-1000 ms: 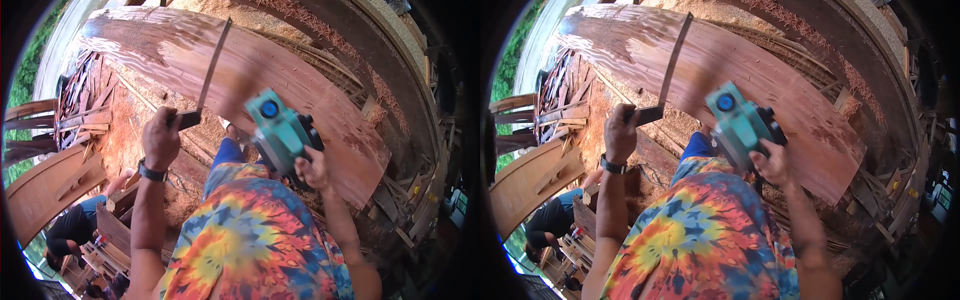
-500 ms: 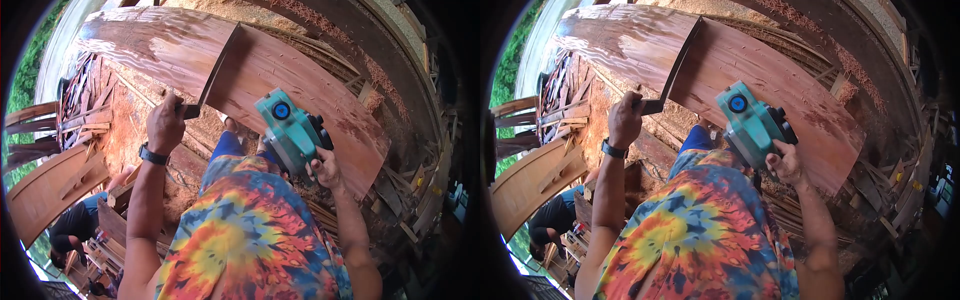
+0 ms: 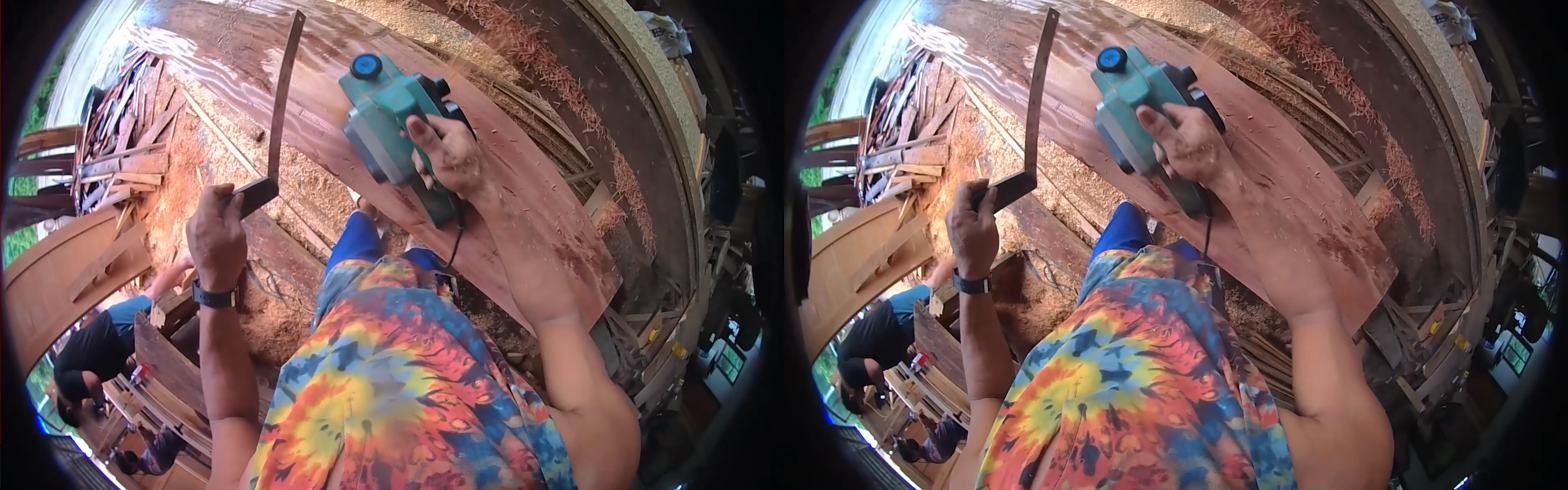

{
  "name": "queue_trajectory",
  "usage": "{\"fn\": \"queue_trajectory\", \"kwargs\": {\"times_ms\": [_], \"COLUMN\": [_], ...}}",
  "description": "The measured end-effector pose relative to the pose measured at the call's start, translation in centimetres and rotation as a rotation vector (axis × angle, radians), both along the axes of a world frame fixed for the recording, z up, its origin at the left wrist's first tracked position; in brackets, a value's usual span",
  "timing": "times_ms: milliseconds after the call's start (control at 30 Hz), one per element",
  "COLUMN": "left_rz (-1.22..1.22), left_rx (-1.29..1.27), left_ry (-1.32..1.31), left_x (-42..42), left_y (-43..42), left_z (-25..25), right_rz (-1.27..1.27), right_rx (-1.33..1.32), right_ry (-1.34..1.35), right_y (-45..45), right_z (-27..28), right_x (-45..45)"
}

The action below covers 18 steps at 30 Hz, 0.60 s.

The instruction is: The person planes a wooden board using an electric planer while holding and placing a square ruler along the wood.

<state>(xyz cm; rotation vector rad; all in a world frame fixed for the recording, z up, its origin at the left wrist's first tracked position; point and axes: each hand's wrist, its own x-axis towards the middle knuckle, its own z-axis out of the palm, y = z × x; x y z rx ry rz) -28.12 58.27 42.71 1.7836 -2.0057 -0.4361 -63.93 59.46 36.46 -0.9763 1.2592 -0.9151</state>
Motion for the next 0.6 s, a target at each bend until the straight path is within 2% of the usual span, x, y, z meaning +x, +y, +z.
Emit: {"fn": "queue_trajectory", "kwargs": {"times_ms": [367,467,533,600], "left_rz": [0.094,0.103,0.075,0.032], "left_rx": [-0.031,-0.001,-0.043,-0.057], "left_ry": [-0.022,0.007,0.035,-0.022], "left_x": [2.6,3.0,2.9,1.9], "left_y": [-0.2,-0.2,-0.1,0.3], "left_z": [0.7,1.3,1.1,1.4], "right_rz": [-0.030,-0.047,-0.043,-0.007], "right_rx": [-0.124,-0.061,-0.049,-0.215], "right_ry": [0.032,0.081,0.055,0.066], "right_y": [-25.8,-24.6,-20.2,-15.7], "right_z": [-1.3,-1.4,0.0,-4.7], "right_x": [7.4,6.9,5.8,3.3]}}
